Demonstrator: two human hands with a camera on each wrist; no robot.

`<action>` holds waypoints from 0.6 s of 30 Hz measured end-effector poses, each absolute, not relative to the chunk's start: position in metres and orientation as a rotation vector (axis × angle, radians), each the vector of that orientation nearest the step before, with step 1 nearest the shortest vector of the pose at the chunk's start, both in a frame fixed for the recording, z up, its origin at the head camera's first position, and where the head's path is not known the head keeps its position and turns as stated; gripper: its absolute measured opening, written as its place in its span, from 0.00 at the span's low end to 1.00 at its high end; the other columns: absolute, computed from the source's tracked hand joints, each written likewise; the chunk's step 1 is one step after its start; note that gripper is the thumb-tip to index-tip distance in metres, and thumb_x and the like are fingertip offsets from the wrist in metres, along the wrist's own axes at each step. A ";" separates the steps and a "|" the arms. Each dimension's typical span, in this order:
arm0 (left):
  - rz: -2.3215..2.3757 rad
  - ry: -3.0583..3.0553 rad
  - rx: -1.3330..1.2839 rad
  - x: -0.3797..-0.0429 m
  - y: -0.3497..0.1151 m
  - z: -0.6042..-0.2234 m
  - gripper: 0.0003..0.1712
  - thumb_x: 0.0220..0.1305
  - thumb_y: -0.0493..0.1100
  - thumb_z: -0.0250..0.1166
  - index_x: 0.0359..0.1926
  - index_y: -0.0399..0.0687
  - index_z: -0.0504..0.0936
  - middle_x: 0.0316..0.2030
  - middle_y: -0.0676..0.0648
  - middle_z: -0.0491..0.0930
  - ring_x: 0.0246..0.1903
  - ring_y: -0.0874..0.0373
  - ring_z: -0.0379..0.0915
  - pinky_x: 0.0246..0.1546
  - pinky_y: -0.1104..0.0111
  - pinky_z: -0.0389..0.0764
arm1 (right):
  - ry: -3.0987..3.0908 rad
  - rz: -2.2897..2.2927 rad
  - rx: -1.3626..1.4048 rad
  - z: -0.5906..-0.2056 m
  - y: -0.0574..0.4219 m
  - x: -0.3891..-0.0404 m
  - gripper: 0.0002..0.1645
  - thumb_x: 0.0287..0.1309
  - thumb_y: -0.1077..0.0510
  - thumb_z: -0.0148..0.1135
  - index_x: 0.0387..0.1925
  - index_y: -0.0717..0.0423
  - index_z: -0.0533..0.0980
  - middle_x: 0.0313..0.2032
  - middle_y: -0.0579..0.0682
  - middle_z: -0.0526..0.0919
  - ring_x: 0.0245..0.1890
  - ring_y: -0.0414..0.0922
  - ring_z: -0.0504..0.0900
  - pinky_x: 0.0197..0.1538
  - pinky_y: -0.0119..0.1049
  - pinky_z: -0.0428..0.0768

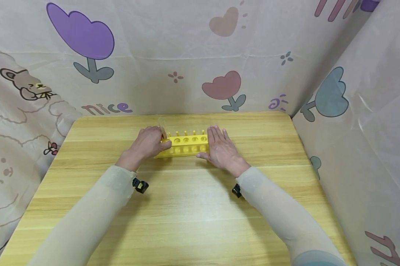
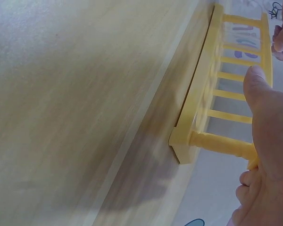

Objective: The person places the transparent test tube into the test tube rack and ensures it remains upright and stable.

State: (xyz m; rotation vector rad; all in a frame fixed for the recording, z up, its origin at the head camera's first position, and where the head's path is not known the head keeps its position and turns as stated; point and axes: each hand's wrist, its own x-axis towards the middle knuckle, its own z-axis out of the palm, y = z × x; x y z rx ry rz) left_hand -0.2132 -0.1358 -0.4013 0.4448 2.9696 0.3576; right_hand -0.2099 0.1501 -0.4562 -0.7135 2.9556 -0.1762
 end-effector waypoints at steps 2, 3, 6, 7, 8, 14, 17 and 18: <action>0.362 2.968 0.439 -0.213 -0.136 -0.401 0.19 0.68 0.55 0.64 0.45 0.42 0.79 0.40 0.44 0.79 0.46 0.44 0.73 0.56 0.49 0.72 | 2.955 -0.176 -0.713 -0.456 0.150 -0.210 0.68 0.69 0.21 0.49 0.83 0.66 0.37 0.83 0.65 0.40 0.85 0.59 0.39 0.83 0.57 0.38; 0.362 2.967 0.439 -0.213 -0.136 -0.401 0.20 0.69 0.55 0.64 0.46 0.42 0.79 0.41 0.44 0.80 0.46 0.44 0.73 0.57 0.49 0.72 | 2.955 -0.180 -0.711 -0.457 0.150 -0.211 0.68 0.69 0.21 0.49 0.83 0.66 0.37 0.83 0.65 0.40 0.85 0.59 0.39 0.83 0.57 0.38; 0.383 2.966 0.421 -0.212 -0.137 -0.401 0.23 0.69 0.56 0.66 0.50 0.41 0.80 0.44 0.43 0.81 0.49 0.43 0.74 0.58 0.48 0.72 | 2.957 -0.203 -0.701 -0.458 0.151 -0.211 0.67 0.69 0.22 0.48 0.83 0.65 0.37 0.83 0.64 0.40 0.85 0.58 0.39 0.82 0.59 0.38; 0.393 2.965 0.412 -0.212 -0.138 -0.401 0.24 0.68 0.56 0.67 0.51 0.40 0.80 0.45 0.42 0.81 0.50 0.42 0.74 0.58 0.48 0.72 | 2.960 -0.220 -0.698 -0.458 0.151 -0.211 0.67 0.70 0.22 0.49 0.83 0.64 0.37 0.83 0.64 0.40 0.85 0.58 0.39 0.82 0.60 0.38; 0.403 2.964 0.403 -0.211 -0.138 -0.402 0.26 0.68 0.56 0.68 0.52 0.39 0.80 0.46 0.42 0.82 0.50 0.42 0.74 0.58 0.48 0.72 | 2.963 -0.232 -0.695 -0.459 0.151 -0.211 0.66 0.70 0.22 0.49 0.84 0.63 0.37 0.84 0.63 0.40 0.85 0.58 0.40 0.82 0.61 0.37; 0.494 2.962 0.327 -0.200 -0.144 -0.405 0.30 0.66 0.57 0.70 0.56 0.37 0.80 0.51 0.39 0.83 0.52 0.40 0.74 0.57 0.49 0.70 | 2.989 -0.299 -0.675 -0.463 0.154 -0.210 0.65 0.71 0.23 0.48 0.84 0.60 0.36 0.84 0.61 0.39 0.85 0.58 0.41 0.82 0.62 0.38; 0.574 2.995 0.289 -0.191 -0.147 -0.409 0.30 0.66 0.56 0.70 0.56 0.36 0.79 0.50 0.39 0.82 0.52 0.40 0.73 0.56 0.49 0.69 | 3.014 -0.326 -0.689 -0.464 0.155 -0.207 0.65 0.70 0.22 0.47 0.84 0.61 0.37 0.84 0.62 0.41 0.84 0.60 0.43 0.81 0.64 0.39; 0.601 3.018 0.280 -0.187 -0.148 -0.411 0.30 0.67 0.55 0.70 0.56 0.35 0.79 0.50 0.39 0.82 0.51 0.40 0.72 0.55 0.50 0.69 | 3.027 -0.335 -0.691 -0.464 0.156 -0.206 0.65 0.70 0.22 0.47 0.84 0.61 0.37 0.83 0.63 0.42 0.84 0.61 0.44 0.81 0.65 0.40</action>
